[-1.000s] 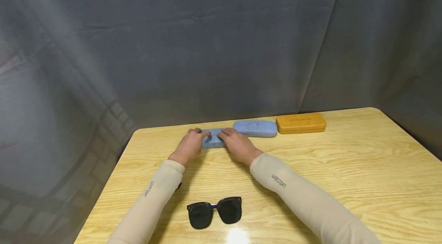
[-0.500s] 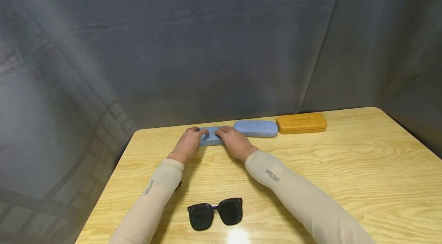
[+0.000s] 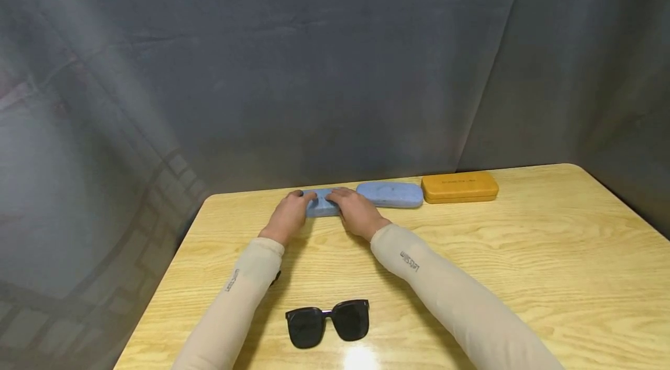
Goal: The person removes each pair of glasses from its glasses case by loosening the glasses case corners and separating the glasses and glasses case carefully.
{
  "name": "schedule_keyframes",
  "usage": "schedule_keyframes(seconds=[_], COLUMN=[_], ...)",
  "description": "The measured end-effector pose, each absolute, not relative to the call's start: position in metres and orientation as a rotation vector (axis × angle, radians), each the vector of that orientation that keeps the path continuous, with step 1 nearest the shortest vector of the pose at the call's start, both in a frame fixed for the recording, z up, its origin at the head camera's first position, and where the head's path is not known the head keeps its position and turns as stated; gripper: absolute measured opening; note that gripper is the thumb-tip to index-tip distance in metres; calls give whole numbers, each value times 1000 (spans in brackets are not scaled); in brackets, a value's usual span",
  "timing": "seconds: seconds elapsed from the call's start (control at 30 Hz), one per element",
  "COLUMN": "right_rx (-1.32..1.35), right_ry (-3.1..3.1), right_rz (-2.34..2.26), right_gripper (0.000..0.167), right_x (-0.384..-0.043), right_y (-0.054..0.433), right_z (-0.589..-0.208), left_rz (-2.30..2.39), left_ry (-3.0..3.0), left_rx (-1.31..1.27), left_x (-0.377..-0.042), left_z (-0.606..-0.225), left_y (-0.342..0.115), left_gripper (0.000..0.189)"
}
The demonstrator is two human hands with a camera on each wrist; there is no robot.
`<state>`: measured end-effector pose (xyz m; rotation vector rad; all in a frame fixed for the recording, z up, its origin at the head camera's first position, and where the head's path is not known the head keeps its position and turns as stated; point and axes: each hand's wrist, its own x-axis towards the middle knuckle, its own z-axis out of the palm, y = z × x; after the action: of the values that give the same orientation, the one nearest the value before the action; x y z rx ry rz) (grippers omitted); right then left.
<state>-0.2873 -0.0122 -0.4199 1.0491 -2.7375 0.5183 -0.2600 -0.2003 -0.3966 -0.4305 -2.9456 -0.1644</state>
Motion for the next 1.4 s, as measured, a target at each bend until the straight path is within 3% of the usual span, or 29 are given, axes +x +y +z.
schedule_keyframes(seconds=[0.67, 1.07, 1.4], right_rx=[1126, 878, 763], right_ry=[-2803, -2663, -2736], right_rz=[587, 613, 601], right_gripper=[51, 51, 55], right_x=[-289, -288, -292], right_y=[5, 73, 111], right_z=[-411, -413, -417], left_rz=[-170, -103, -129], left_ry=[-2942, -2906, -2838], left_rx=[-397, -440, -797], left_x=[-257, -247, -252], left_z=[-404, -401, -404], left_y=[-202, -200, -162], left_gripper=[43, 52, 48])
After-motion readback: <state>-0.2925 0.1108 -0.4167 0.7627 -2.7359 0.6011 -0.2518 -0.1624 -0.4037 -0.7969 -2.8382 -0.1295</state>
